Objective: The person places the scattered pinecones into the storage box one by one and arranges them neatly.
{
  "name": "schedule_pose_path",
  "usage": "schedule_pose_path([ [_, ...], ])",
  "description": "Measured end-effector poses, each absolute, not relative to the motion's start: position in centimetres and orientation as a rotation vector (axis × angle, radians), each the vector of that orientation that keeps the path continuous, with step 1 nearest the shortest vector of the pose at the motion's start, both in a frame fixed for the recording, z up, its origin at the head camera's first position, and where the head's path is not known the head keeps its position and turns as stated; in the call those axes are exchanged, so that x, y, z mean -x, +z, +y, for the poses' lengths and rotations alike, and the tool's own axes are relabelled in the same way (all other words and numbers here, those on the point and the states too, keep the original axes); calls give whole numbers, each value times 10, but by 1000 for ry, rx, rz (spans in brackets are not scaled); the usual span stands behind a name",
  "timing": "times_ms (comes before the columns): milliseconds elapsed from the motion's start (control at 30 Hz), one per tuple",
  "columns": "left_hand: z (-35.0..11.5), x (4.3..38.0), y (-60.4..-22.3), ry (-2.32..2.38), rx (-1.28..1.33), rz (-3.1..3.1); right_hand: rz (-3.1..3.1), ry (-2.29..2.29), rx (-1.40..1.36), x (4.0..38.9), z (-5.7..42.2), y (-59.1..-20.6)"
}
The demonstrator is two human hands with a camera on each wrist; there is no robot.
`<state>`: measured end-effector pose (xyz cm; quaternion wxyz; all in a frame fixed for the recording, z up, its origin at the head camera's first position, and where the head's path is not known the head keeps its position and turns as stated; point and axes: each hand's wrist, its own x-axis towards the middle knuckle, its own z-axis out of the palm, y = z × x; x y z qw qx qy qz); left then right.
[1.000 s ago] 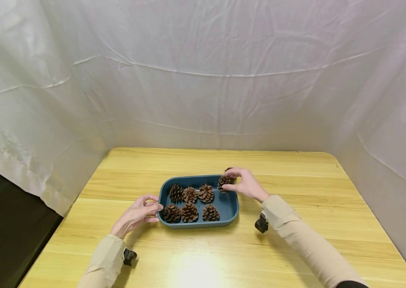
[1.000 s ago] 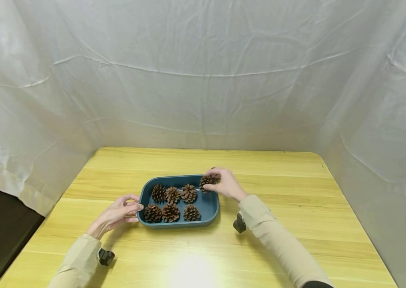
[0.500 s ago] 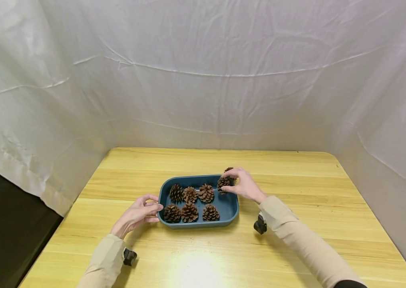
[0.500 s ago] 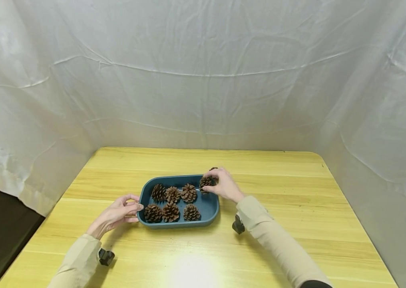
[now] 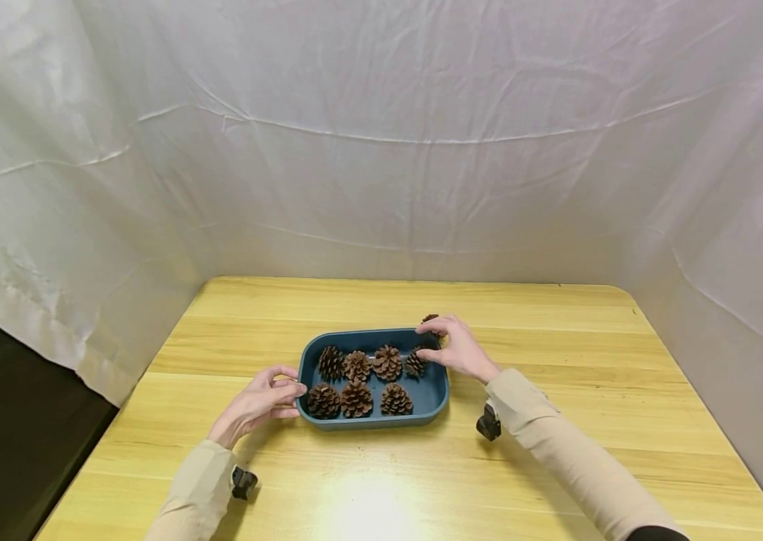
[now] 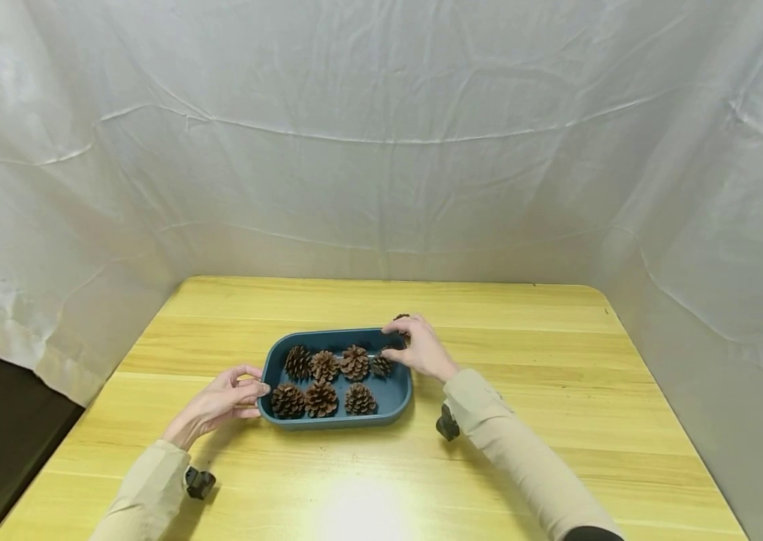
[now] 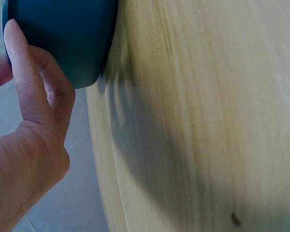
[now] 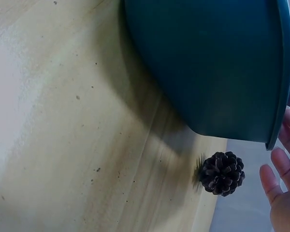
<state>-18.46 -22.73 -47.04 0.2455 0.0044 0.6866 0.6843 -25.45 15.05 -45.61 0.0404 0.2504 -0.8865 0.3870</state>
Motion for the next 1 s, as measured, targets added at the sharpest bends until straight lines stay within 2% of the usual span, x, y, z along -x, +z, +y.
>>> schedule_pose_path([
  [600, -227, 184, -470, 1867, -12, 1882, -2722, 1247, -717, 254, 153, -452],
  [1000, -225, 184, -470, 1861, -1, 1889, -2658, 1469, -613, 260, 158, -459],
])
